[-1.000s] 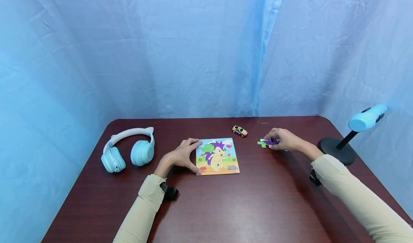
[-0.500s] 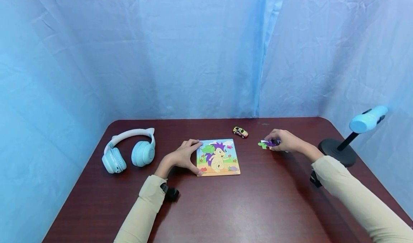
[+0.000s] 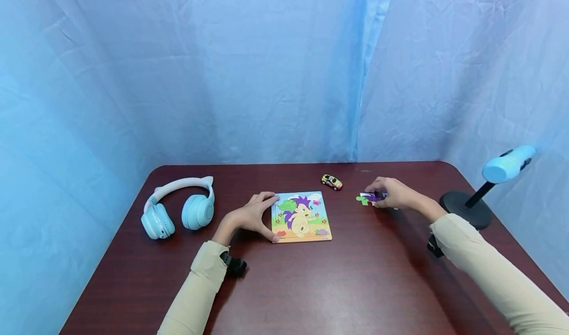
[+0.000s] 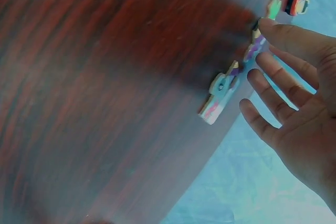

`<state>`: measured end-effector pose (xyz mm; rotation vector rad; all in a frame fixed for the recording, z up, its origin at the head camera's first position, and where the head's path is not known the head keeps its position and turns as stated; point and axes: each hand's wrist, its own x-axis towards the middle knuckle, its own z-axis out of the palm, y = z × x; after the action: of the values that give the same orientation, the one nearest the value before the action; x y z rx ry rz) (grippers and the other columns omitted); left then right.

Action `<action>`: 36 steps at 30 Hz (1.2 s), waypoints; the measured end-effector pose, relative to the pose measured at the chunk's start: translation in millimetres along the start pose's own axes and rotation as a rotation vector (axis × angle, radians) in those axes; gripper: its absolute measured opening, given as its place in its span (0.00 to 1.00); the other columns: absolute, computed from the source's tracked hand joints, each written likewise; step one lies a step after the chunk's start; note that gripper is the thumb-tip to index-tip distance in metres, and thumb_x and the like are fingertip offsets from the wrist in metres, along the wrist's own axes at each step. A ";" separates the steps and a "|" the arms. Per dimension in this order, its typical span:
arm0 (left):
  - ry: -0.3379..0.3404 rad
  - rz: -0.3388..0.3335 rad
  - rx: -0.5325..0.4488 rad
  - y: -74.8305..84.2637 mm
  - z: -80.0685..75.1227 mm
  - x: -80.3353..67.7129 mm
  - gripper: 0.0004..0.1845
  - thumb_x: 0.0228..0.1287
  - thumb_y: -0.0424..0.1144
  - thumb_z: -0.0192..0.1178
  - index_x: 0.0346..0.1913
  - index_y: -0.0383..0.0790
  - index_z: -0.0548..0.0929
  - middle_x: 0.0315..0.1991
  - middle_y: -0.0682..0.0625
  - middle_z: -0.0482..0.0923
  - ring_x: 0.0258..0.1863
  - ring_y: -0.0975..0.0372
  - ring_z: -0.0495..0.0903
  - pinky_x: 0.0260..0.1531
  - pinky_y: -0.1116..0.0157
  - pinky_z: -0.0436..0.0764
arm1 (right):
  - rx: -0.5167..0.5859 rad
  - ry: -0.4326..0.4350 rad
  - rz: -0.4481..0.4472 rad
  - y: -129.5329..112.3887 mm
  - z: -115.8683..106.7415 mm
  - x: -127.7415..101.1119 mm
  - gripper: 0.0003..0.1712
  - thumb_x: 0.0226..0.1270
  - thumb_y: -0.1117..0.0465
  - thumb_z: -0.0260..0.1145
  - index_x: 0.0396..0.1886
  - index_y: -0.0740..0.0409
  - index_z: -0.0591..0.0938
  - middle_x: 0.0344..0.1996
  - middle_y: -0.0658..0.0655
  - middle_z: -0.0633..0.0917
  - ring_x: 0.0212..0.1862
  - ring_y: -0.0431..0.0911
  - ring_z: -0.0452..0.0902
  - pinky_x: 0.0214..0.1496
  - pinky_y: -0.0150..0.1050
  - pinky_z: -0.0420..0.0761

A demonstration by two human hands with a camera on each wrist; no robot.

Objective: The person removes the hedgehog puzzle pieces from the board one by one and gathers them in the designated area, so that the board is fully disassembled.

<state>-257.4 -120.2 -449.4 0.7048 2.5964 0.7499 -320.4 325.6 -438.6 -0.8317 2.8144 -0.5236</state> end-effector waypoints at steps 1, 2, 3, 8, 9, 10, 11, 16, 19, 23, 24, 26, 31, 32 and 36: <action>-0.004 -0.001 -0.002 -0.2 -0.1 0.1 0.63 0.48 0.54 0.81 0.82 0.41 0.55 0.80 0.42 0.50 0.76 0.47 0.53 0.72 0.44 0.66 | 0.005 0.007 -0.007 -1.6 -0.5 0.7 0.22 0.60 0.66 0.75 0.55 0.62 0.86 0.50 0.61 0.84 0.51 0.56 0.80 0.53 0.56 0.80; -0.008 0.000 -0.003 -0.5 -0.2 0.2 0.63 0.48 0.54 0.81 0.82 0.41 0.54 0.80 0.43 0.50 0.76 0.47 0.52 0.72 0.44 0.65 | 0.010 0.016 -0.012 -3.6 -0.7 1.9 0.22 0.60 0.66 0.75 0.56 0.62 0.86 0.51 0.61 0.84 0.52 0.56 0.80 0.54 0.57 0.80; -0.012 -0.001 -0.003 -0.7 -0.3 0.2 0.63 0.48 0.54 0.81 0.82 0.42 0.54 0.80 0.43 0.49 0.76 0.47 0.52 0.72 0.44 0.65 | 0.014 0.023 -0.022 -6.1 -1.0 3.5 0.23 0.60 0.67 0.75 0.56 0.63 0.86 0.51 0.62 0.84 0.54 0.57 0.80 0.55 0.58 0.80; -0.016 -0.004 -0.014 -1.0 -0.7 0.0 0.64 0.47 0.54 0.81 0.82 0.41 0.53 0.81 0.42 0.48 0.77 0.46 0.51 0.73 0.44 0.64 | 0.021 0.053 -0.081 -28.9 0.2 18.8 0.24 0.61 0.66 0.75 0.58 0.63 0.85 0.54 0.62 0.85 0.58 0.60 0.78 0.57 0.59 0.79; -0.016 -0.006 -0.015 -1.0 -0.7 0.2 0.64 0.47 0.54 0.81 0.82 0.41 0.53 0.81 0.42 0.48 0.77 0.46 0.51 0.73 0.44 0.64 | 0.025 0.054 -0.101 -35.2 0.7 23.1 0.24 0.61 0.65 0.75 0.58 0.63 0.85 0.54 0.62 0.85 0.59 0.59 0.78 0.58 0.59 0.79; -0.013 -0.008 -0.017 -1.0 -0.8 0.2 0.64 0.47 0.54 0.81 0.82 0.40 0.53 0.80 0.42 0.48 0.77 0.46 0.52 0.73 0.44 0.65 | 0.032 0.054 -0.118 -42.5 1.3 27.4 0.24 0.62 0.65 0.75 0.58 0.63 0.85 0.54 0.62 0.85 0.58 0.59 0.78 0.58 0.59 0.79; -0.014 -0.012 -0.016 -0.9 -1.0 0.4 0.64 0.47 0.54 0.81 0.82 0.40 0.53 0.80 0.42 0.48 0.77 0.47 0.52 0.73 0.44 0.65 | 0.040 0.055 -0.144 -49.4 2.2 32.3 0.24 0.61 0.65 0.75 0.58 0.63 0.85 0.53 0.63 0.85 0.57 0.59 0.79 0.57 0.59 0.80; -0.014 -0.017 -0.014 -0.1 -1.3 1.6 0.64 0.47 0.54 0.81 0.82 0.38 0.53 0.80 0.42 0.49 0.76 0.47 0.53 0.73 0.45 0.65 | 0.107 0.028 -0.227 -84.7 9.0 55.7 0.24 0.62 0.67 0.74 0.58 0.66 0.84 0.51 0.65 0.85 0.51 0.60 0.80 0.55 0.59 0.80; -0.016 -0.011 -0.009 0.2 -1.1 2.7 0.65 0.47 0.54 0.81 0.82 0.38 0.52 0.80 0.42 0.49 0.77 0.47 0.53 0.73 0.45 0.64 | 0.126 -0.002 -0.225 -102.3 16.5 68.6 0.24 0.62 0.65 0.75 0.59 0.64 0.85 0.51 0.62 0.85 0.52 0.57 0.80 0.57 0.56 0.81; -0.016 -0.010 -0.003 0.4 -0.4 3.8 0.65 0.47 0.54 0.81 0.82 0.38 0.52 0.80 0.42 0.49 0.76 0.48 0.53 0.73 0.45 0.64 | 0.126 -0.042 -0.214 -122.0 26.5 82.8 0.25 0.63 0.63 0.75 0.60 0.60 0.85 0.52 0.57 0.85 0.56 0.52 0.81 0.60 0.52 0.81; -0.017 -0.011 -0.002 0.6 -0.2 3.8 0.65 0.47 0.54 0.81 0.82 0.38 0.52 0.80 0.42 0.49 0.76 0.48 0.53 0.73 0.46 0.64 | 0.127 -0.052 -0.214 -126.3 28.6 85.7 0.25 0.63 0.62 0.75 0.60 0.59 0.85 0.52 0.57 0.85 0.57 0.52 0.81 0.61 0.52 0.81; -0.016 -0.012 -0.007 1.2 0.0 3.6 0.65 0.47 0.54 0.81 0.82 0.37 0.53 0.80 0.42 0.50 0.76 0.47 0.53 0.73 0.45 0.64 | 0.129 -0.066 -0.222 -134.1 32.5 91.3 0.25 0.63 0.61 0.75 0.60 0.60 0.85 0.53 0.58 0.84 0.57 0.53 0.80 0.61 0.52 0.81; -0.016 -0.024 -0.018 2.8 -0.1 3.8 0.65 0.46 0.54 0.81 0.82 0.38 0.53 0.79 0.42 0.50 0.76 0.47 0.53 0.73 0.44 0.64 | 0.139 -0.099 -0.258 -147.9 40.6 101.9 0.26 0.64 0.61 0.74 0.61 0.63 0.83 0.54 0.62 0.84 0.58 0.56 0.81 0.61 0.53 0.80; -0.017 -0.026 -0.016 3.0 -0.2 4.3 0.65 0.46 0.54 0.81 0.82 0.38 0.53 0.79 0.43 0.50 0.76 0.48 0.53 0.73 0.44 0.64 | 0.136 -0.103 -0.263 -149.8 41.9 103.2 0.26 0.64 0.62 0.74 0.61 0.64 0.83 0.54 0.62 0.84 0.58 0.56 0.81 0.61 0.53 0.80; -0.010 -0.023 -0.018 4.3 -0.1 6.2 0.65 0.46 0.55 0.81 0.82 0.38 0.53 0.79 0.43 0.51 0.75 0.48 0.54 0.72 0.45 0.65 | 0.114 -0.111 -0.265 -155.6 47.1 107.9 0.25 0.65 0.62 0.74 0.61 0.63 0.83 0.54 0.61 0.83 0.58 0.56 0.81 0.61 0.50 0.81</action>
<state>-261.0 -113.7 -448.1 0.6709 2.5812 0.7600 -321.4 130.6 -429.8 -1.1786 2.5624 -0.6462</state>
